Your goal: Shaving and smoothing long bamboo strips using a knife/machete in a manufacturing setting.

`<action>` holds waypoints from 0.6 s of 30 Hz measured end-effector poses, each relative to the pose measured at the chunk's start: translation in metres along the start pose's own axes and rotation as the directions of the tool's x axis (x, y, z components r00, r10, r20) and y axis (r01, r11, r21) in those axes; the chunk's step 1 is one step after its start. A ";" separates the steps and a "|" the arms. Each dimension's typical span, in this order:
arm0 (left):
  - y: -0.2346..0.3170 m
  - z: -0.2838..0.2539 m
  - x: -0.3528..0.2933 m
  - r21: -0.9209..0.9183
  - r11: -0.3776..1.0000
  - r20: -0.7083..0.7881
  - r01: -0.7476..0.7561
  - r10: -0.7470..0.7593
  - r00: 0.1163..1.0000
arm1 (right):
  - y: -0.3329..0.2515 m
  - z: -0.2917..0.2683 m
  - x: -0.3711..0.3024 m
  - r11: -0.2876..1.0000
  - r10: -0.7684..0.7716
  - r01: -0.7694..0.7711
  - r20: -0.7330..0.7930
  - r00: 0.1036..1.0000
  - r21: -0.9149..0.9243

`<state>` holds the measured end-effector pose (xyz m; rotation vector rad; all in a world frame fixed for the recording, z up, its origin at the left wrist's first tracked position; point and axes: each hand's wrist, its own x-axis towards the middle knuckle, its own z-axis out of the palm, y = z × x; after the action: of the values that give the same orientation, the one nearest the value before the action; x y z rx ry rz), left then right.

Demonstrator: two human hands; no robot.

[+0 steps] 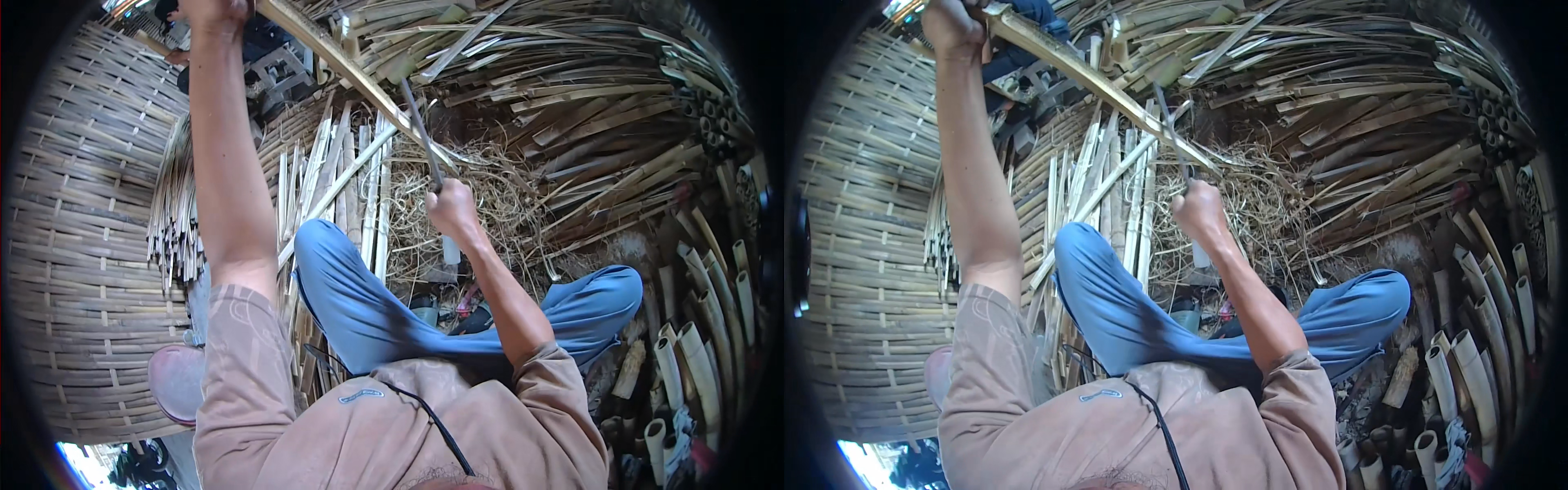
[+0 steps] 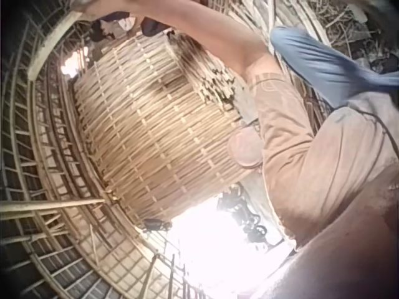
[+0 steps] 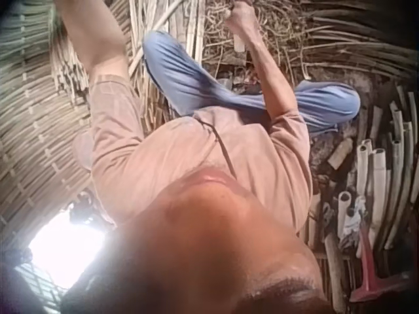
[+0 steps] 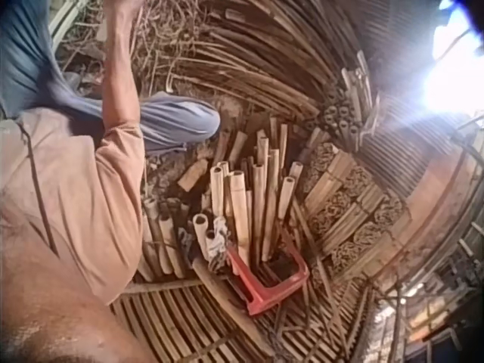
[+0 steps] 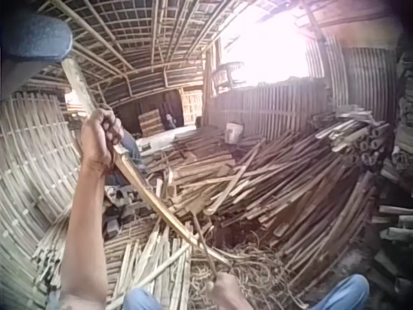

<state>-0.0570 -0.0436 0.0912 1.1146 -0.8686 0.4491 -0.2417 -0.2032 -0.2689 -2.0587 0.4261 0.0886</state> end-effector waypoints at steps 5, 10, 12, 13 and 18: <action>-0.001 0.003 -0.004 -0.023 0.999 -0.041 0.028 -0.029 0.999 | 0.022 0.025 0.019 0.913 -0.394 0.406 -0.203 0.897 0.024; 0.005 -0.013 -0.008 -0.022 1.000 -0.052 -0.014 0.013 0.999 | 0.107 0.014 0.021 0.970 0.048 -0.058 -0.048 0.998 -0.235; -0.003 -0.021 -0.001 -0.016 1.000 0.037 -0.009 0.009 0.999 | 0.107 0.010 0.025 0.939 0.272 -0.270 -0.021 0.962 -0.215; -0.008 -0.024 0.004 0.001 0.999 0.042 -0.040 0.040 0.998 | 0.099 0.013 0.028 0.961 0.184 -0.192 -0.055 0.981 -0.199; -0.023 -0.034 0.039 -0.768 0.496 0.289 0.405 -0.296 0.911 | 0.077 0.031 0.037 0.996 -0.088 0.089 -0.027 0.996 0.032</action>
<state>-0.0046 -0.0253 0.1029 0.3992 -0.7814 -0.3843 -0.2296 -0.2207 -0.3572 -2.0450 0.3490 0.0019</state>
